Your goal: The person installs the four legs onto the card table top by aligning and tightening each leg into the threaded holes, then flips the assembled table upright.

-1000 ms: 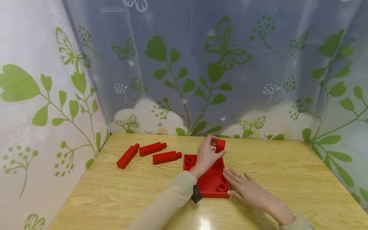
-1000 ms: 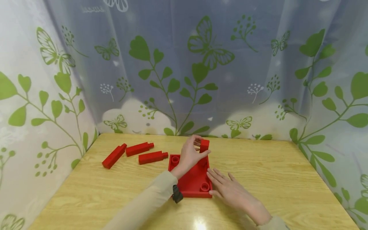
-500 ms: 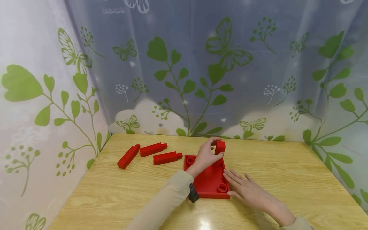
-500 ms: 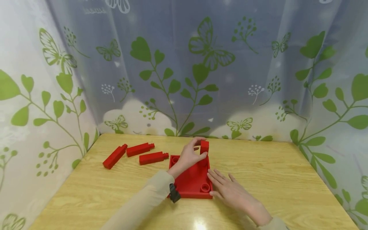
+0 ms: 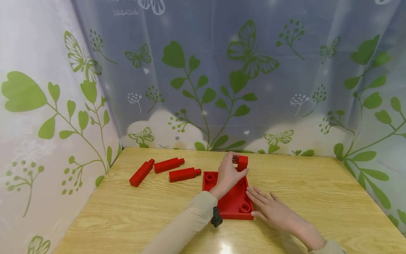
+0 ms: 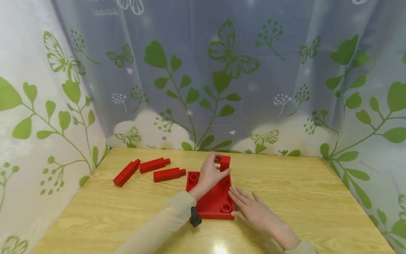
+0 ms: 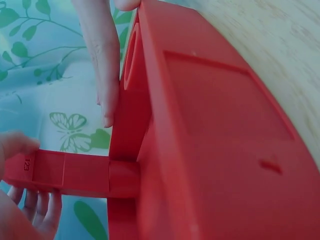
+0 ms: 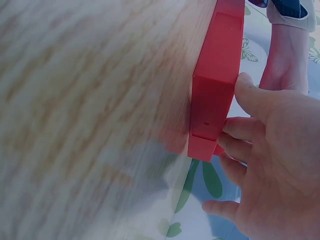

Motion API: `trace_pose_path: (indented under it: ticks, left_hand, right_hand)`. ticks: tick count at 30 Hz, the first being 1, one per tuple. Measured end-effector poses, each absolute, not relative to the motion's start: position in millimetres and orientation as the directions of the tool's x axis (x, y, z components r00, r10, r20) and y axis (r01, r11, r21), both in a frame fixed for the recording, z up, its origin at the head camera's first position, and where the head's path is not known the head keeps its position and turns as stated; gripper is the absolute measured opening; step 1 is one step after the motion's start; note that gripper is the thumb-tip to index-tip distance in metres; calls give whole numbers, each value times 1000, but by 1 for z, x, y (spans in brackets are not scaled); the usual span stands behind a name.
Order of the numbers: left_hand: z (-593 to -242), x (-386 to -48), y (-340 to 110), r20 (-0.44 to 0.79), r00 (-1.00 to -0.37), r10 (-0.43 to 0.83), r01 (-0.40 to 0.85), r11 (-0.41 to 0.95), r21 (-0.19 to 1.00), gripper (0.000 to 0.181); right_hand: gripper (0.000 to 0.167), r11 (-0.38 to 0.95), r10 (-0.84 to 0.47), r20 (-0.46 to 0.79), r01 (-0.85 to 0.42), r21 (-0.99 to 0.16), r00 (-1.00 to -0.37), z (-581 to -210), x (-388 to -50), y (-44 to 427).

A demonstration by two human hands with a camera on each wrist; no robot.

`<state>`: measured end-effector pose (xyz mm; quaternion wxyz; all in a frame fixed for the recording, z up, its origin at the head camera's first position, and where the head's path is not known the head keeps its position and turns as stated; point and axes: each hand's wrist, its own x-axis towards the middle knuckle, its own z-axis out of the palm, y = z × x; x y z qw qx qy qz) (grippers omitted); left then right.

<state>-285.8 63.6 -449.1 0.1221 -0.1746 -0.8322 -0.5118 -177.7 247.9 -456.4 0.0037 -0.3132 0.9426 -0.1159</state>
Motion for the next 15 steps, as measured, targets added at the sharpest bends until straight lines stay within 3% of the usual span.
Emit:
trace_pose_path:
  ticks: [15]
  left_hand:
    - [-446,-295,49,343,-851,398,465,267,844,45]
  right_hand:
    - [63,773,-597,78,-598,-210,-799,-456,-177,248]
